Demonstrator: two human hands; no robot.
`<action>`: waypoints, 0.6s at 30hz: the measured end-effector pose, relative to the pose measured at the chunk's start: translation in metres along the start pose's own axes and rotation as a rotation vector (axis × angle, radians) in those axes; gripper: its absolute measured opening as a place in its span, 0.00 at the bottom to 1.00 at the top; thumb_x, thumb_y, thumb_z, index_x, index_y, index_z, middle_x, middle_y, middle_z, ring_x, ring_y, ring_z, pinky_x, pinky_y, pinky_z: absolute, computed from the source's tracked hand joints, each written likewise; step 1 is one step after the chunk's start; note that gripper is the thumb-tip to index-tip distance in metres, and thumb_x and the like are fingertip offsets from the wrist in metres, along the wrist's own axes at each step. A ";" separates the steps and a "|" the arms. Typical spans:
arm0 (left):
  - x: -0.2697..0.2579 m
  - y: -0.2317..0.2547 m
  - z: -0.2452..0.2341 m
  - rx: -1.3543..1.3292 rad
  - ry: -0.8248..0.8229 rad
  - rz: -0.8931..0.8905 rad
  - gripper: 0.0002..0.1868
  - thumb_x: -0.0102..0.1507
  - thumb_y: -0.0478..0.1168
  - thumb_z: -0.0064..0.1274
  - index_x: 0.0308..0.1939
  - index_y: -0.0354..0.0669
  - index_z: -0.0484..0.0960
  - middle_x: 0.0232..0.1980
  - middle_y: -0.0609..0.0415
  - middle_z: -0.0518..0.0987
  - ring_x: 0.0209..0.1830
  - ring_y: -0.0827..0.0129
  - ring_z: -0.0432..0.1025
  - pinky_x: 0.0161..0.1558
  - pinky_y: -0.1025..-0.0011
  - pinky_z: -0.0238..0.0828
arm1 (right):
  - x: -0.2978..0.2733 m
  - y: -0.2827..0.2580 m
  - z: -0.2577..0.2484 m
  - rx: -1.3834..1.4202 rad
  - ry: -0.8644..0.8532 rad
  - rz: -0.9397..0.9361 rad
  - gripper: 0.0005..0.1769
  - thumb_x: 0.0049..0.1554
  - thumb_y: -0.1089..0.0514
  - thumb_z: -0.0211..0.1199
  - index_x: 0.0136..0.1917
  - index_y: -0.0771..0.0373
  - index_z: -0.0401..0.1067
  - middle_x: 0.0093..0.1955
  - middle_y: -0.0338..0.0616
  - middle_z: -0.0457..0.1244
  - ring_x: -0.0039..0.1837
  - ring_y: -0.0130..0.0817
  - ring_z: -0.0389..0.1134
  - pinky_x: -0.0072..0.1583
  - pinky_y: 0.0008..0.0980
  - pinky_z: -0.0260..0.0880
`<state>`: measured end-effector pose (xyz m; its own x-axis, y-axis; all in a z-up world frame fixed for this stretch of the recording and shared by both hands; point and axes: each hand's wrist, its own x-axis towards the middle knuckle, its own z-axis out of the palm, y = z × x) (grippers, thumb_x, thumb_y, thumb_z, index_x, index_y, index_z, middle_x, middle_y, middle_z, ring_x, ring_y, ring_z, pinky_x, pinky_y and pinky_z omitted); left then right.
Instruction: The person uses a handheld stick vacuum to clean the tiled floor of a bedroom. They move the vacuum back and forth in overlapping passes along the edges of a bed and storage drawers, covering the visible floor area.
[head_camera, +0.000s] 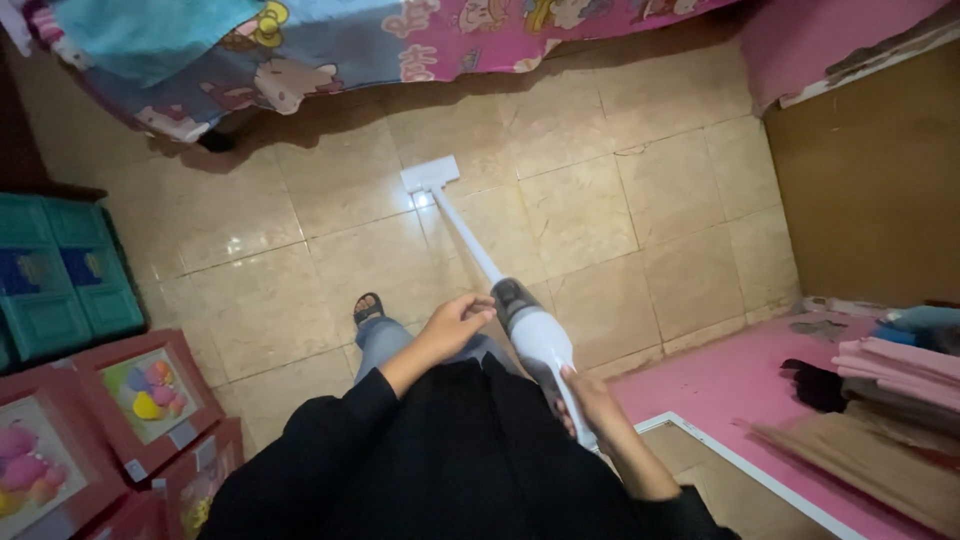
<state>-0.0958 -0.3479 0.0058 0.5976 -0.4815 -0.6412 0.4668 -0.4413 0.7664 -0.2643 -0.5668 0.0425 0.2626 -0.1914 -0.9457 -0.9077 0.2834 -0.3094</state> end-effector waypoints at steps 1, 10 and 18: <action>0.000 0.002 0.003 -0.002 0.000 0.001 0.19 0.61 0.48 0.49 0.54 0.51 0.80 0.54 0.60 0.81 0.49 0.74 0.74 0.52 0.74 0.69 | -0.008 -0.003 -0.004 -0.002 0.001 -0.001 0.24 0.60 0.40 0.53 0.38 0.64 0.63 0.27 0.49 0.61 0.21 0.36 0.57 0.22 0.33 0.57; -0.008 0.014 0.009 -0.072 -0.003 -0.005 0.23 0.65 0.47 0.49 0.60 0.40 0.76 0.58 0.41 0.78 0.57 0.51 0.73 0.54 0.58 0.72 | 0.028 -0.020 0.002 -0.027 -0.067 -0.161 0.28 0.59 0.40 0.57 0.49 0.71 0.67 0.28 0.53 0.60 0.23 0.41 0.64 0.22 0.38 0.65; -0.015 0.005 0.008 -0.120 0.080 0.003 0.22 0.65 0.45 0.50 0.60 0.40 0.76 0.57 0.41 0.78 0.57 0.52 0.74 0.55 0.58 0.71 | 0.044 -0.108 0.074 -0.089 -0.139 -0.224 0.22 0.65 0.46 0.49 0.44 0.68 0.68 0.28 0.42 0.61 0.23 0.31 0.64 0.23 0.28 0.64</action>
<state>-0.1078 -0.3492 0.0191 0.6472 -0.4187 -0.6370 0.5366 -0.3433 0.7708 -0.1306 -0.5367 0.0274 0.4971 -0.1079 -0.8610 -0.8453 0.1638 -0.5086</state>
